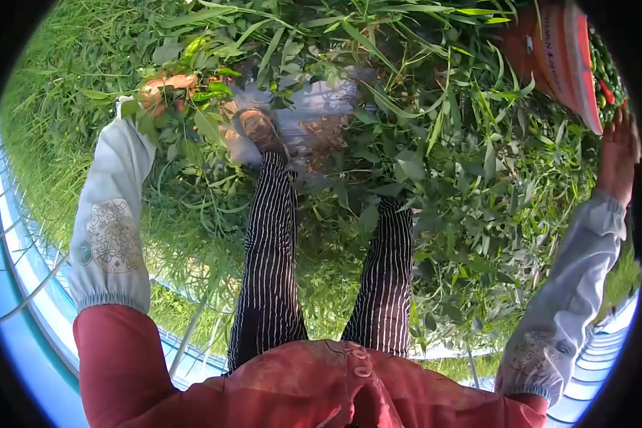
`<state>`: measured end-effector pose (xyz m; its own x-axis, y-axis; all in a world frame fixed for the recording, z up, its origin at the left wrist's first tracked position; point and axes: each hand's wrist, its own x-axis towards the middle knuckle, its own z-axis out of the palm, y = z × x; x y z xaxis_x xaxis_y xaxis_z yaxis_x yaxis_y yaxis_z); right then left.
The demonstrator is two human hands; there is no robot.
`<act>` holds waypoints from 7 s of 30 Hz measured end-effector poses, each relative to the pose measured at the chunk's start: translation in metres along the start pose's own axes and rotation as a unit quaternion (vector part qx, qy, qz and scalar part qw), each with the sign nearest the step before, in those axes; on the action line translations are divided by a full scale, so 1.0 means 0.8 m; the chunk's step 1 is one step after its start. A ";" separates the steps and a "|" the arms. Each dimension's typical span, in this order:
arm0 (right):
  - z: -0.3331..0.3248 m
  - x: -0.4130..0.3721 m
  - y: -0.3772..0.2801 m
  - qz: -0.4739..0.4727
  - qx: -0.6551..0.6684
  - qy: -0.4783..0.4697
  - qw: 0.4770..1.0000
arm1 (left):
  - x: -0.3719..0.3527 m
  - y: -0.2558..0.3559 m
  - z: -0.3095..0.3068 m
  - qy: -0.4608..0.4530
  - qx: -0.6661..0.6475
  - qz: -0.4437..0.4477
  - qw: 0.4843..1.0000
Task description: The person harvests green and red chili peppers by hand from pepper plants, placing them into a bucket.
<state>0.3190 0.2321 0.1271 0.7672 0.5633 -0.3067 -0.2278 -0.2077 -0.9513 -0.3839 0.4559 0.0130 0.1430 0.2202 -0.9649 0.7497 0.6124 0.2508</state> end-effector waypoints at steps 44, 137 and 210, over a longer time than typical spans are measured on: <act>0.448 -0.359 0.358 0.299 -0.021 -0.421 0.856 | 0.112 -0.018 -0.024 -0.484 -0.048 0.185 0.854; 0.414 -0.456 0.297 0.522 0.330 -0.296 0.729 | 0.051 0.002 0.024 -0.313 -0.436 0.116 0.836; 0.295 -0.431 0.264 0.531 0.389 -0.096 0.747 | 0.136 -0.018 0.238 -0.052 0.723 0.088 0.684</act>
<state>-0.1348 0.1829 0.0245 -0.1754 0.5309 -0.8291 -0.9834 -0.1335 0.1226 -0.2561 0.3266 -0.1107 0.3011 0.0925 -0.9491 0.5602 -0.8226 0.0975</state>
